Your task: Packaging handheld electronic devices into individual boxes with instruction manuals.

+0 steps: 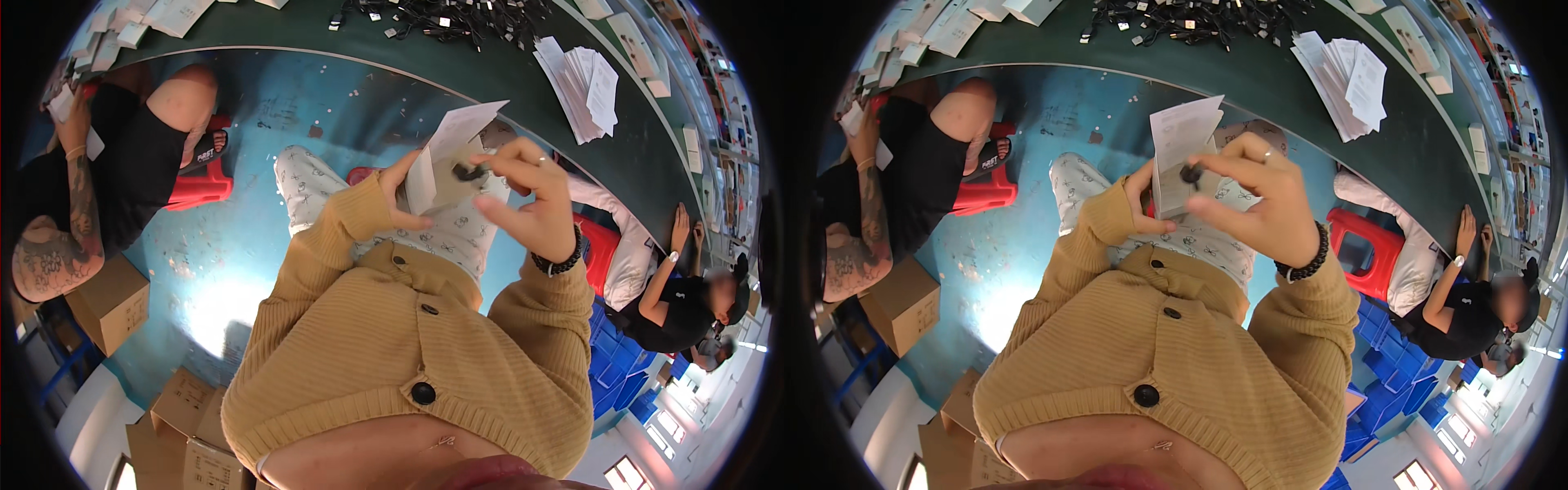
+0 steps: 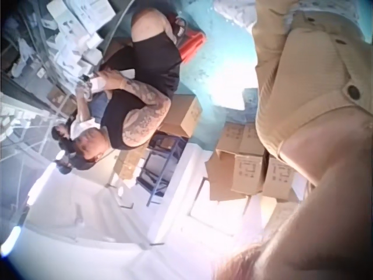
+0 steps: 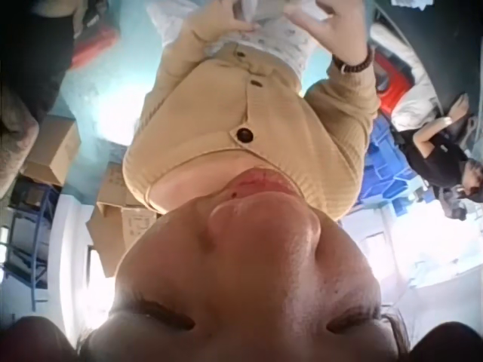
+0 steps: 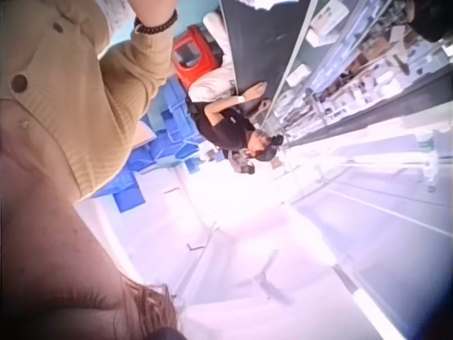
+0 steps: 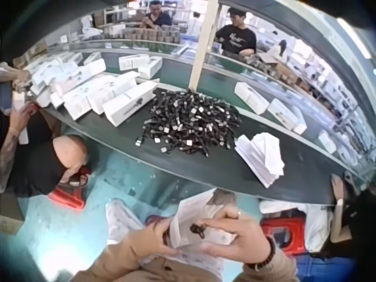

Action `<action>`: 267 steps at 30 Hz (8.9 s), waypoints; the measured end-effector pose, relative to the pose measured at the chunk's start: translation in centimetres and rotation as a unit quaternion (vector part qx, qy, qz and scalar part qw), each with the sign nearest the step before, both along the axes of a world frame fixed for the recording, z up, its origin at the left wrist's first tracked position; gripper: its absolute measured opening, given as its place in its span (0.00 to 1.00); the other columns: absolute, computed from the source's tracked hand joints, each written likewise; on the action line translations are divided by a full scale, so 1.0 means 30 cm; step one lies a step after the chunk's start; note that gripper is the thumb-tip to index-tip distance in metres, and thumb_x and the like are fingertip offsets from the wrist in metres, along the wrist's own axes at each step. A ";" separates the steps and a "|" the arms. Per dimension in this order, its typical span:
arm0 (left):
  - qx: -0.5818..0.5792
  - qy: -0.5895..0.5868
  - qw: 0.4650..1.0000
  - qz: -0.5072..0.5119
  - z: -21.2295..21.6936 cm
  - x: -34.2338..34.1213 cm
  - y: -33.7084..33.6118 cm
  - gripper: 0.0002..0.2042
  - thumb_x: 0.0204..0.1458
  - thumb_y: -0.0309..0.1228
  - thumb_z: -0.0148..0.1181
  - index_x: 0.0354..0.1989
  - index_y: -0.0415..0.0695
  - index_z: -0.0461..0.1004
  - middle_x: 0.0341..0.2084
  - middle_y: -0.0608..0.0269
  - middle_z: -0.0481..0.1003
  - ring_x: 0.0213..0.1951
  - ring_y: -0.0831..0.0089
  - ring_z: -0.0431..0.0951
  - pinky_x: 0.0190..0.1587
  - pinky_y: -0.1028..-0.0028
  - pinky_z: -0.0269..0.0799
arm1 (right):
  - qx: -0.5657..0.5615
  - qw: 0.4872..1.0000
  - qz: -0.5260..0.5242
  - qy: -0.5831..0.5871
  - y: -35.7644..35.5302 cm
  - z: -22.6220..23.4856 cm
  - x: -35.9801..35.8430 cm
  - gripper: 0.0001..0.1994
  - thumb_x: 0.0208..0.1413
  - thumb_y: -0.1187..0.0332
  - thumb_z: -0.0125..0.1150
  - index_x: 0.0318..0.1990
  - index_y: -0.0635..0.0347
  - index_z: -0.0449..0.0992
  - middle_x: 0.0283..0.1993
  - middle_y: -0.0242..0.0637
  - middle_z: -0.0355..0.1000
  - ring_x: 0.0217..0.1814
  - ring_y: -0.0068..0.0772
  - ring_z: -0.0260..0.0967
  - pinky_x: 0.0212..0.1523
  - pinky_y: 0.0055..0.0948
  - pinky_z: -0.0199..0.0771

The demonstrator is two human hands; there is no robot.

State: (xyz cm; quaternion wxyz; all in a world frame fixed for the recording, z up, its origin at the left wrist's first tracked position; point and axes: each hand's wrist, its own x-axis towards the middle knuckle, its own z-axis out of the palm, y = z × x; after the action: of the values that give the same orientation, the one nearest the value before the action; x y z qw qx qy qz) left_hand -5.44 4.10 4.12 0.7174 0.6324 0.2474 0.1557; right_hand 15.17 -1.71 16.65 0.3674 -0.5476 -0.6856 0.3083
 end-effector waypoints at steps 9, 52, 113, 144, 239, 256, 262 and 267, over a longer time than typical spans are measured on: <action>-0.008 0.048 0.996 -0.069 0.066 0.082 -0.029 0.46 0.34 0.35 0.73 0.64 0.40 0.53 0.52 0.58 0.68 0.54 0.72 0.67 0.55 0.72 0.63 | 0.130 0.985 -0.049 -0.102 0.031 0.002 0.115 0.09 0.44 0.77 0.65 0.35 0.62 0.78 0.45 0.43 0.73 0.43 0.43 0.71 0.41 0.31 0.72; 0.513 0.402 0.698 0.296 0.219 -0.077 1.075 0.41 0.37 0.62 0.63 0.45 0.31 0.70 0.37 0.38 0.75 0.41 0.47 0.76 0.45 0.59 0.72 | 0.068 0.893 -0.361 0.258 -0.251 -0.107 0.471 0.08 0.59 0.72 0.56 0.41 0.67 0.71 0.26 0.37 0.72 0.17 0.21 0.67 0.17 0.13 0.62; 0.066 -0.073 0.990 0.099 0.023 0.128 -0.071 0.46 0.32 0.37 0.75 0.60 0.39 0.53 0.52 0.50 0.64 0.56 0.63 0.65 0.58 0.67 0.60 | 0.018 0.997 -0.071 0.015 -0.133 -0.056 0.014 0.61 0.33 0.50 0.77 0.68 0.66 0.39 0.65 0.51 0.55 0.62 0.44 0.60 0.56 0.36 0.66; 0.137 0.273 0.804 -0.510 -0.742 0.476 0.121 0.48 0.33 0.53 0.68 0.64 0.47 0.55 0.63 0.48 0.57 0.63 0.54 0.58 0.63 0.62 0.56 | -0.081 0.914 -0.149 -0.368 0.654 0.081 0.776 0.17 0.50 0.57 0.63 0.36 0.65 0.78 0.33 0.46 0.75 0.38 0.48 0.73 0.41 0.37 0.71; -0.037 -0.121 0.992 0.027 -0.021 0.203 0.133 0.45 0.32 0.34 0.75 0.62 0.37 0.56 0.52 0.57 0.66 0.56 0.70 0.64 0.58 0.70 0.58 | 0.110 0.981 0.006 -0.157 0.165 0.229 0.278 0.32 0.31 0.56 0.76 0.48 0.55 0.73 0.47 0.43 0.72 0.39 0.43 0.72 0.34 0.30 0.73; 0.483 0.041 0.785 0.385 0.155 0.086 0.690 0.21 0.40 0.30 0.66 0.47 0.45 0.73 0.43 0.63 0.72 0.40 0.74 0.72 0.39 0.73 0.68 | -0.112 0.926 -0.338 -0.124 -0.078 0.041 1.118 0.44 0.48 0.77 0.62 0.70 0.51 0.42 0.59 0.44 0.61 0.49 0.30 0.64 0.48 0.25 0.66; 0.618 0.354 0.539 0.449 0.193 -0.217 1.096 0.27 0.41 0.41 0.63 0.51 0.46 0.69 0.52 0.51 0.66 0.54 0.54 0.67 0.54 0.58 0.64 | -0.045 0.719 -0.417 -0.554 0.016 -0.080 1.253 0.34 0.53 0.51 0.60 0.63 0.57 0.59 0.57 0.51 0.65 0.56 0.56 0.64 0.54 0.43 0.66; 0.449 0.646 0.504 0.357 0.144 -0.344 1.330 0.45 0.33 0.65 0.64 0.60 0.54 0.60 0.56 0.53 0.66 0.58 0.54 0.65 0.54 0.40 0.56 | 0.116 0.859 -0.260 -0.426 0.177 0.072 0.731 0.21 0.51 0.66 0.63 0.52 0.63 0.71 0.51 0.48 0.70 0.52 0.52 0.67 0.53 0.39 0.65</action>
State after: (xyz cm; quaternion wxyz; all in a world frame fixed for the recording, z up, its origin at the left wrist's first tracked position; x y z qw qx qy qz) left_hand -15.75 44.01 8.45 -0.1377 0.6530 0.7438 0.0373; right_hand 37.09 3.58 18.82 0.1672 -0.7371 -0.6389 -0.1431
